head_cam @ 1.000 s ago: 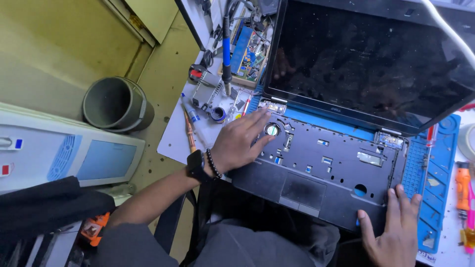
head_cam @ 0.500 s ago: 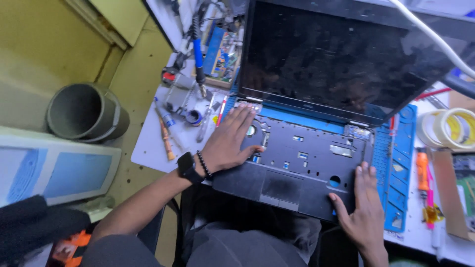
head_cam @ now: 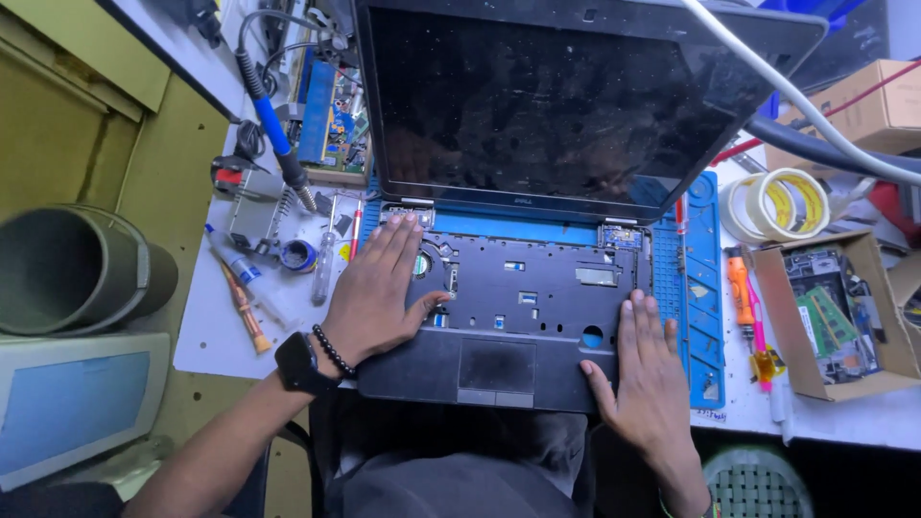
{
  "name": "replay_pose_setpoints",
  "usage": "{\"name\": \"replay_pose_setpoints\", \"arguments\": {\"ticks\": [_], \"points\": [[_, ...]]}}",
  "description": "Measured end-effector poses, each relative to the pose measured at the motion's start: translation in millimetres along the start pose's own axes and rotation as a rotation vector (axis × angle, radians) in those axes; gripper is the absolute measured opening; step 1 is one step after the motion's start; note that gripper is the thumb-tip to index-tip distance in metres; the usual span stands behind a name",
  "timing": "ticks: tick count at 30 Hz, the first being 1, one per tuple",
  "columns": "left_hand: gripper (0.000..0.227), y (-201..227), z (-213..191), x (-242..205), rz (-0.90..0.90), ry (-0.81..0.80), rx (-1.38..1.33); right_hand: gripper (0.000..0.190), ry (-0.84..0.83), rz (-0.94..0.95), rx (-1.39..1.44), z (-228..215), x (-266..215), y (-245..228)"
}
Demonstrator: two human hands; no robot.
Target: The person repairs a disassembled laptop by connecting internal ribbon cables to the motherboard. They carefully align and press the connectors into place, then reattach the laptop's bottom casing to complete the assembly.
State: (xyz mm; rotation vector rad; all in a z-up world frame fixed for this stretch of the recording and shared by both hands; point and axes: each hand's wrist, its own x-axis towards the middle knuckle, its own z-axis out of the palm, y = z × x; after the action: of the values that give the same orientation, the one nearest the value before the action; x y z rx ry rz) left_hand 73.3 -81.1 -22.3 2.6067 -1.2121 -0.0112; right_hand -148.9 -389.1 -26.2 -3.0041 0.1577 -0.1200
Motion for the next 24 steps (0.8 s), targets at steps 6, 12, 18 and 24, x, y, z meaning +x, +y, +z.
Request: {"name": "replay_pose_setpoints", "arguments": {"ticks": [6, 12, 18, 24], "points": [[0.078, 1.0, -2.5, -1.4, 0.018, 0.145, -0.155, 0.087, 0.034, 0.059, 0.074, -12.3, 4.3, 0.9], [0.058, 2.6, 4.6, -1.5, -0.010, 0.294, -0.449, 0.063, 0.229, 0.083, 0.163, -23.2, 43.1, 18.9], [0.044, 2.0, 14.5, -6.1, -0.032, 0.401, -0.483, 0.038, 0.287, -0.037, 0.122, -11.0, 93.2, 52.4], [0.037, -0.1, 13.0, -6.3, -0.039, 0.423, -0.498, 0.047, 0.150, -0.132, 0.054, -30.2, 109.2, 41.9]]}}
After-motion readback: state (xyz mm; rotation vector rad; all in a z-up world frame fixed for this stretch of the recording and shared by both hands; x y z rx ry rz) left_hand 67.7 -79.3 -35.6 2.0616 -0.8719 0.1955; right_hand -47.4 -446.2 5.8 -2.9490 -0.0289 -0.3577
